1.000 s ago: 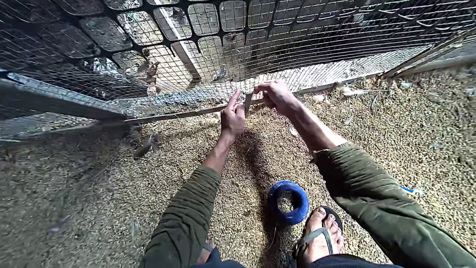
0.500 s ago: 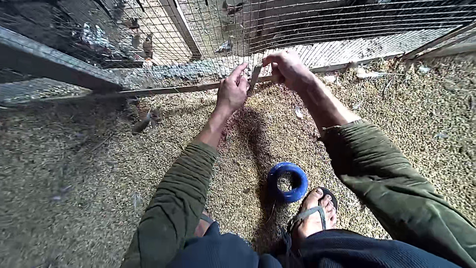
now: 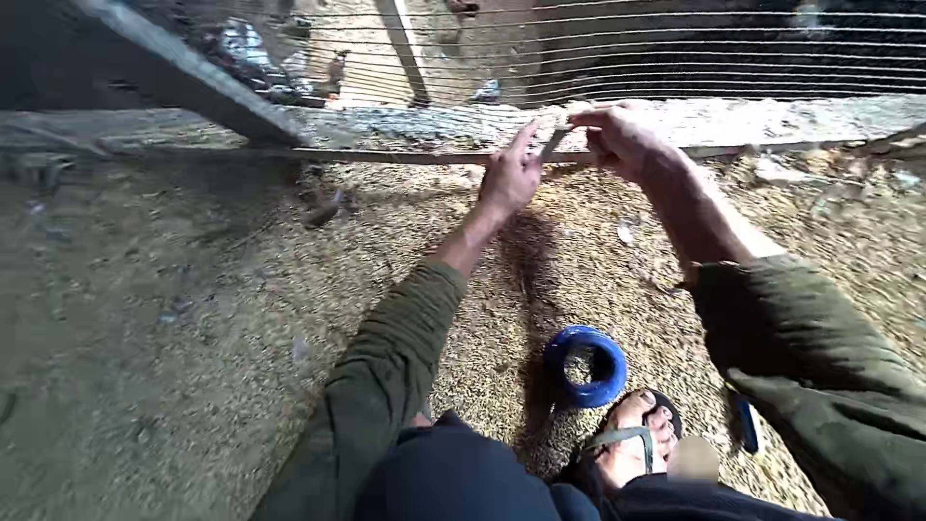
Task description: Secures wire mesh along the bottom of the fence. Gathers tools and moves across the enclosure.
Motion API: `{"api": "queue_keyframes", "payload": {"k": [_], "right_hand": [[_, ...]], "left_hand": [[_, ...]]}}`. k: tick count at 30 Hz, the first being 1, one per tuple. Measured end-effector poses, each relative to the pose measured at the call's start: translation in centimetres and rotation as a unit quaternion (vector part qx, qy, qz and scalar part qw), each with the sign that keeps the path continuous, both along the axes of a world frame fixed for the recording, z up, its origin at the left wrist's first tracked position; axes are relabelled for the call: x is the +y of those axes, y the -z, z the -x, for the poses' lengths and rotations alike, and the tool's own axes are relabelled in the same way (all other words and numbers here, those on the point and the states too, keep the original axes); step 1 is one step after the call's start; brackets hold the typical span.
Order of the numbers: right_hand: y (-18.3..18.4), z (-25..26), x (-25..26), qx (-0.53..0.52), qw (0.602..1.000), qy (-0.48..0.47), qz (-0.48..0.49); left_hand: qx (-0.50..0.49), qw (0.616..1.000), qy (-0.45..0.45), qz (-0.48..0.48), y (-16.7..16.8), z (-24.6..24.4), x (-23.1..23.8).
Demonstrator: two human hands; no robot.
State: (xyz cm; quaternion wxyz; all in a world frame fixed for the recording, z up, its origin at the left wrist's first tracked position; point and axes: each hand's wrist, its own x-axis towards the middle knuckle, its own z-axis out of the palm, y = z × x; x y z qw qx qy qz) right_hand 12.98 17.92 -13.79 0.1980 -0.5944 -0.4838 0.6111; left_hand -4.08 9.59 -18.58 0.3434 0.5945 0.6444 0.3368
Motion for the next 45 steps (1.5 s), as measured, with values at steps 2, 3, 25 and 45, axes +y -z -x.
{"api": "queue_keyframes", "payload": {"k": [2,3,25,45], "right_hand": [[0.7,-0.5,0.6,0.026,1.0,-0.008,-0.006],[0.8,-0.6,0.7,0.032,0.999,-0.005,-0.007],[0.9,-0.5,0.8,0.027,1.0,0.005,-0.005],[1.3,-0.6,0.8,0.04,0.999,-0.001,-0.002]], "left_hand": [[0.009,1.0,0.014,0.013,-0.3,-0.2,0.1],[0.012,0.999,0.021,0.021,-0.3,-0.3,0.1],[0.273,0.92,-0.264,0.093,6.5,25.4,-13.6],[0.0,0.998,-0.05,0.048,-3.3,5.6,-6.6]]}}
